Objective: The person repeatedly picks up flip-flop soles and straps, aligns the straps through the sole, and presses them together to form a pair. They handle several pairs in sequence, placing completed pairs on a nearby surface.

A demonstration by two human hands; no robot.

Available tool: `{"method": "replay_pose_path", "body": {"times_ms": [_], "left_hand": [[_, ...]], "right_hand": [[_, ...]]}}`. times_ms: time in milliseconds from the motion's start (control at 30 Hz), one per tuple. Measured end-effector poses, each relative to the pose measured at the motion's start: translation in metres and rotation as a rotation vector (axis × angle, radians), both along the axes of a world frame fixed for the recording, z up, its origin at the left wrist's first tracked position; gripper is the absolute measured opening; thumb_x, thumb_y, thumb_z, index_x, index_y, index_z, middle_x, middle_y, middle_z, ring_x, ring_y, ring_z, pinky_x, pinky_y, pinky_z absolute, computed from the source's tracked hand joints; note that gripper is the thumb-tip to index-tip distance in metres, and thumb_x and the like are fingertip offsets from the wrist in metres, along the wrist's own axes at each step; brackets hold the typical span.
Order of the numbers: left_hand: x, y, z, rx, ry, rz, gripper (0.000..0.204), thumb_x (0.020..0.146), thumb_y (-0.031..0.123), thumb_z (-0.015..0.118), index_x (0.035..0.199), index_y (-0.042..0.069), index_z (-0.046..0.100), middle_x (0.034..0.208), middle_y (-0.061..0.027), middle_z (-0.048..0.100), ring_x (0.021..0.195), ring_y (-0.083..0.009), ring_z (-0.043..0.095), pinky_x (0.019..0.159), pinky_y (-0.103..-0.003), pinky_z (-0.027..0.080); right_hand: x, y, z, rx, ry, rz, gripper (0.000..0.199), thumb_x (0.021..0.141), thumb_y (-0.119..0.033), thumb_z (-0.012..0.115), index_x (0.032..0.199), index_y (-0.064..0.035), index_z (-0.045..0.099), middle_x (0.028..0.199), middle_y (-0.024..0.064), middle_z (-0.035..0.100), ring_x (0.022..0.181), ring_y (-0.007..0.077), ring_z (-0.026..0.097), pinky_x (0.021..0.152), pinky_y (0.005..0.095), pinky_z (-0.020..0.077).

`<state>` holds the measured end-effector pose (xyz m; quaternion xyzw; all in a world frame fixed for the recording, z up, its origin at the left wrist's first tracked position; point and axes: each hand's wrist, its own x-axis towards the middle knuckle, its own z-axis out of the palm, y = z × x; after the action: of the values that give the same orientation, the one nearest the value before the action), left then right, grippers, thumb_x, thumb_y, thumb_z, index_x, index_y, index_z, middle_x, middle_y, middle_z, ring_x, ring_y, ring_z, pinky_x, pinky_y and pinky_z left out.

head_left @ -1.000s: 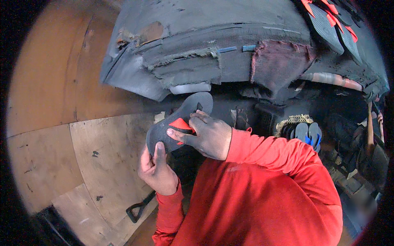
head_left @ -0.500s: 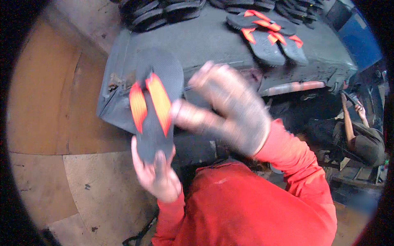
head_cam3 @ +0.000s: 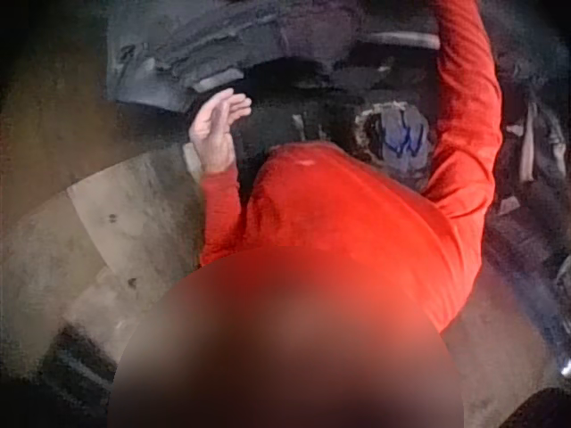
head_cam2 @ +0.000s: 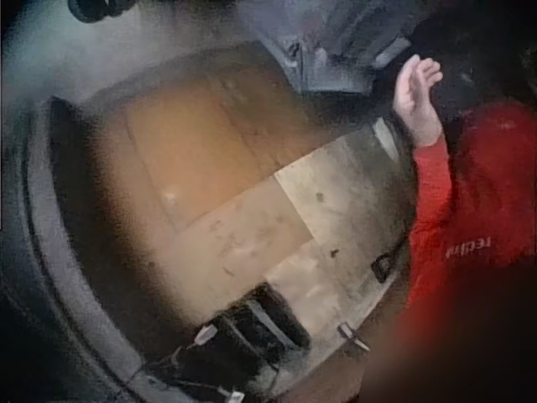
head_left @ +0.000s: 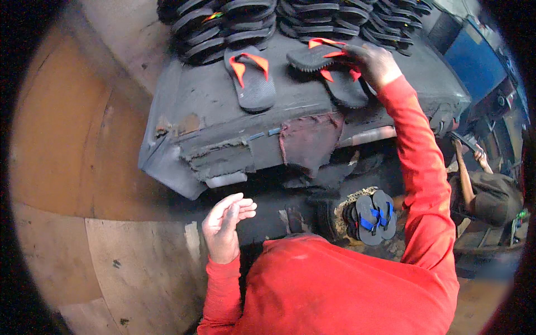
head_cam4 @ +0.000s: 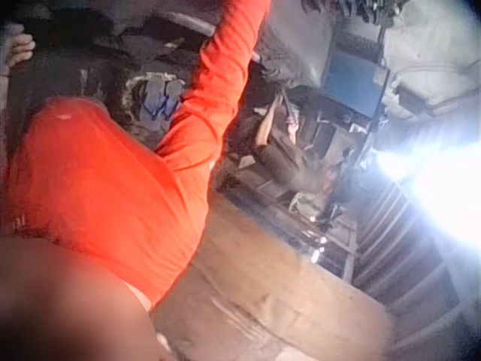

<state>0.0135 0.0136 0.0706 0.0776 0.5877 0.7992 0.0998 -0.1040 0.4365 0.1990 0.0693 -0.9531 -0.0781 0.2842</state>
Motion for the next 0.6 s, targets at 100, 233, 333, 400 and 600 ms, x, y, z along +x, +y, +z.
{"method": "replay_pose_path", "body": {"times_ms": [100, 233, 333, 400, 600], "left_hand": [[0.002, -0.033, 0.000, 0.053, -0.064, -0.142, 0.046, 0.096, 0.027, 0.062, 0.125, -0.007, 0.054, 0.113, -0.0222, 0.065, 0.101, -0.0299, 0.067, 0.088, -0.042, 0.056], [0.011, -0.056, -0.019, 0.346, -0.176, -0.190, 0.071, 0.090, 0.040, 0.068, 0.137, -0.004, 0.042, 0.134, -0.0225, 0.053, 0.121, -0.0357, 0.056, 0.099, -0.049, 0.049], [0.025, -0.044, -0.048, 0.370, -0.218, -0.074, 0.055, 0.090, 0.034, 0.070, 0.131, 0.001, 0.051, 0.128, -0.0118, 0.058, 0.115, -0.0238, 0.059, 0.097, -0.039, 0.049], [0.037, -0.037, -0.066, -0.011, -0.360, 0.073, 0.032, 0.093, 0.024, 0.067, 0.116, 0.001, 0.063, 0.110, -0.0034, 0.065, 0.099, -0.0122, 0.060, 0.087, -0.028, 0.047], [0.023, -0.015, -0.111, -0.352, -0.161, 0.255, 0.035, 0.097, 0.028, 0.062, 0.115, -0.002, 0.061, 0.106, -0.0053, 0.065, 0.094, -0.0101, 0.058, 0.083, -0.028, 0.048]], "right_hand": [[0.034, -0.050, 0.001, 0.023, 0.084, 0.403, 0.040, 0.079, -0.003, 0.064, 0.116, -0.0165, 0.064, 0.103, 0.0145, 0.066, 0.089, 0.0346, 0.067, 0.073, 0.0407, 0.0552], [0.072, -0.132, -0.026, 0.080, -0.044, 0.846, 0.032, 0.079, -0.019, 0.073, 0.110, -0.0131, 0.070, 0.115, 0.0167, 0.065, 0.106, 0.0329, 0.066, 0.088, 0.0396, 0.0552], [0.088, -0.178, -0.086, 0.058, -0.160, 1.153, 0.034, 0.081, -0.024, 0.072, 0.107, -0.0027, 0.068, 0.121, 0.0174, 0.064, 0.112, 0.0334, 0.064, 0.094, 0.0446, 0.0531], [0.094, -0.194, -0.131, -0.050, -0.318, 1.215, 0.027, 0.077, -0.019, 0.071, 0.099, -0.0024, 0.067, 0.120, 0.0196, 0.064, 0.114, 0.0373, 0.061, 0.094, 0.0473, 0.0526], [0.132, -0.245, -0.231, -0.633, -0.592, 0.905, 0.056, 0.078, -0.025, 0.069, 0.131, -0.0083, 0.056, 0.132, 0.0201, 0.053, 0.123, 0.0381, 0.051, 0.102, 0.0480, 0.0433]]}}
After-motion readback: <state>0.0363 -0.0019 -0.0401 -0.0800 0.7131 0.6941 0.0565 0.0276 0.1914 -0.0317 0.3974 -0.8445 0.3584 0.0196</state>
